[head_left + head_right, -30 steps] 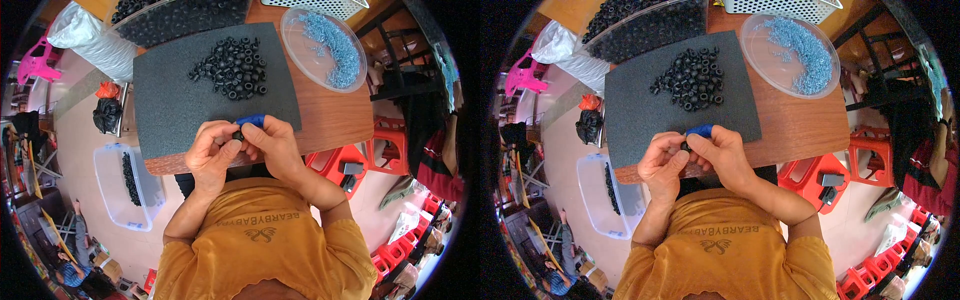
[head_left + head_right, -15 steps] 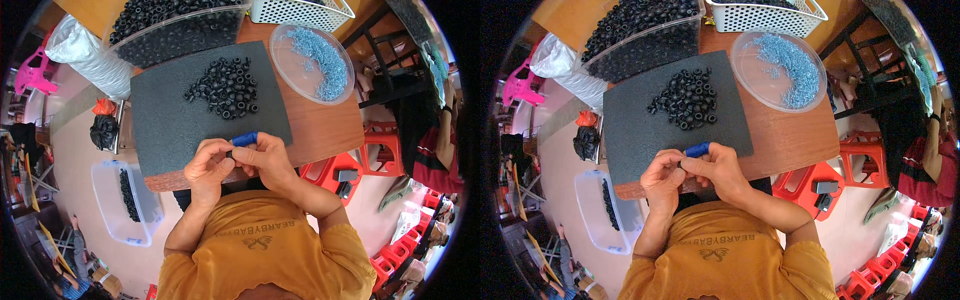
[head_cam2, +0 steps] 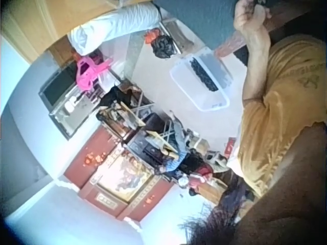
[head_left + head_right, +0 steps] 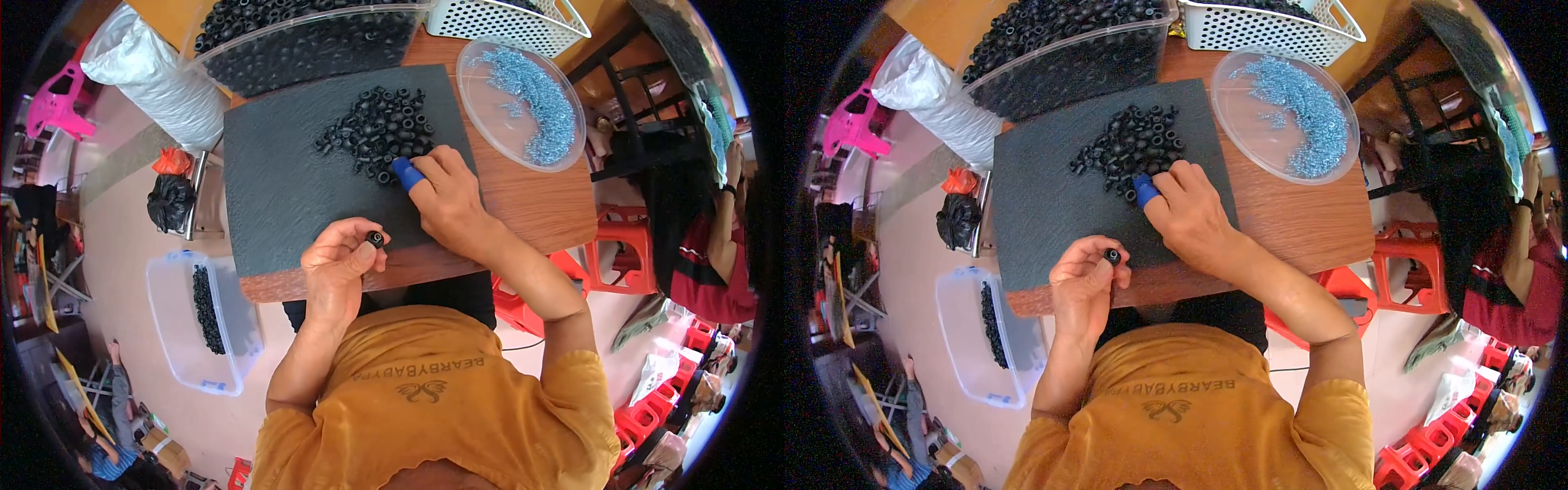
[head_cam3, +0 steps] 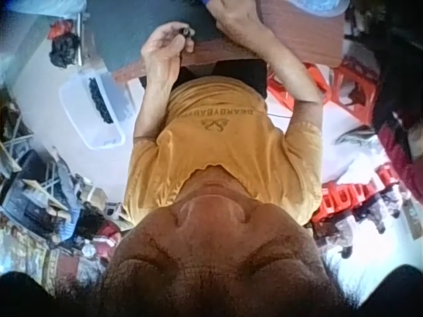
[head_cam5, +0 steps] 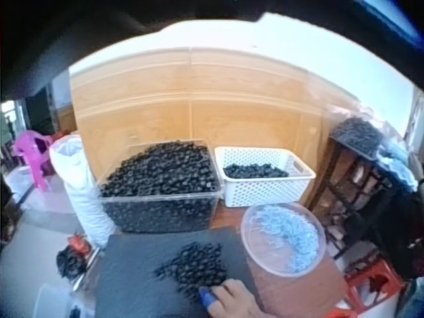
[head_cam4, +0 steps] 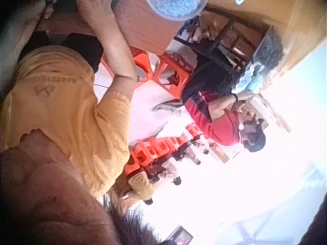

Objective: The person handles small black plastic pieces, wraps blue tape around their index finger by hand, and then picks up and manipulates another black component.

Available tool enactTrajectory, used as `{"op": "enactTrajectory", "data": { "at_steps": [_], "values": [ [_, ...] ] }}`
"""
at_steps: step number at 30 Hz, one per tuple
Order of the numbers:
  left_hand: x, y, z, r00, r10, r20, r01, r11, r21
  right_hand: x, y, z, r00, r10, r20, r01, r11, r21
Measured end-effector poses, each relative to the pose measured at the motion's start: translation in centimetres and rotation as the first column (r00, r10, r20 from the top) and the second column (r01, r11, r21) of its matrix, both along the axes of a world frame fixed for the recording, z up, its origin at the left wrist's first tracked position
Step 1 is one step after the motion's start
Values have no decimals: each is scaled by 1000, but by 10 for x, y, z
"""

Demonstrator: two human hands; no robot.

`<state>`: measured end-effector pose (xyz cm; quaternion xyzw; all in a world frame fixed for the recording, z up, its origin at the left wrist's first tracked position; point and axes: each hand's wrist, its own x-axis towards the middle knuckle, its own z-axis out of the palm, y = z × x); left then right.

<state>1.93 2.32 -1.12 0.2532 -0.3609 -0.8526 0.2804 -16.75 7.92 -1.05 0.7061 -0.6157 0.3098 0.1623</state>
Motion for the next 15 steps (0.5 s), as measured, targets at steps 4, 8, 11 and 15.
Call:
{"op": "enactTrajectory", "data": {
  "at_steps": [4,8,11,15],
  "values": [
    [-1,-2,1,989,-60,-134,72,993,91,-1,-4,4,1000,8,-27,-8,1000,2],
    [0,-1,-1,983,-77,-168,100,986,132,-3,-9,1,999,6,52,-8,1000,28],
    [3,-1,2,993,-88,-82,93,994,62,-6,-2,8,956,-11,294,-1,999,42],
    [4,-1,2,990,-61,-130,72,994,81,-12,4,12,914,-53,402,36,998,51]
  ]
}}
